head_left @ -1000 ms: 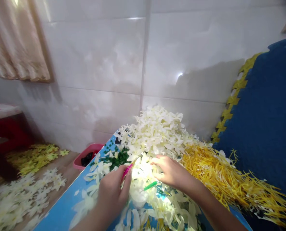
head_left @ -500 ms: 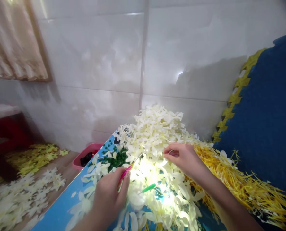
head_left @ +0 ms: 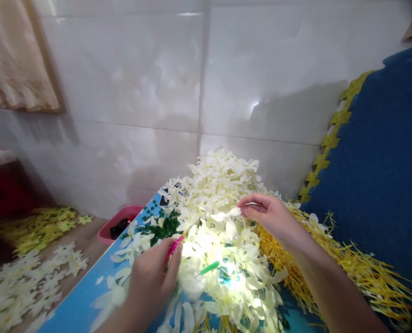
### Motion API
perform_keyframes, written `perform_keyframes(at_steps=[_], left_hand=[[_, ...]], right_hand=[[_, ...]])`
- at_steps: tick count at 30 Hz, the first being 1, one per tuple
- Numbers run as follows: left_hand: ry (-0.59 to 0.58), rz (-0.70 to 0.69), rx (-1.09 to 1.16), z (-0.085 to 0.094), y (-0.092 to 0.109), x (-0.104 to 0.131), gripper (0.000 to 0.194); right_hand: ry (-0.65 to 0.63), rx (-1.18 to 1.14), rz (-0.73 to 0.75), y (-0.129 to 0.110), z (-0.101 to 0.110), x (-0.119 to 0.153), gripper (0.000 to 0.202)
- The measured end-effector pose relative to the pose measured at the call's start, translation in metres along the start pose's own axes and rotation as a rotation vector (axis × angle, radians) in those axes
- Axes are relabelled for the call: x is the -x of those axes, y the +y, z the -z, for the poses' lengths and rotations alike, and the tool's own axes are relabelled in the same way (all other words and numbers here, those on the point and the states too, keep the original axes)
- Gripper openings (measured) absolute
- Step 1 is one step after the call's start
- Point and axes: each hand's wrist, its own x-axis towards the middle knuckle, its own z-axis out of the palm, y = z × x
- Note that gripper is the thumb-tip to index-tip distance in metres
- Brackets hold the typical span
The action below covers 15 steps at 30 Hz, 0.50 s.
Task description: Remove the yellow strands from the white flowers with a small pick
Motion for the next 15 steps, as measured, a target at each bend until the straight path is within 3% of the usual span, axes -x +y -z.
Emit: perform_keyframes(at_steps=[5,8,10,12,15], left_hand=[[0.001,0.015,0.010,0.000,-0.001,-0.002,0.015],[0.009,-0.003,0.006,0.001,0.000,-0.003,0.015],[0.014,-0.003,0.000,0.001,0.000,-0.003,0.015],[0.012,0.003,-0.005,0.001,0.001,-0.002,0.015],[0.009,-0.006,-0.009,0.001,0.000,-0.001,0.015]], right_hand=[[0.052,-0.065,0.024,-0.004,-0.010,0.005,0.014],[-0.088,0.011,0.058,-0.008,-0.015,0.010,0.017],[-0.164,0.261,0.118,-0.008,-0.013,0.011,0.021],[-0.081,0.545,0.176,-0.004,-0.006,0.008,0.029],[0.147,0.757,0.157,0.006,0.014,0.000,0.039]])
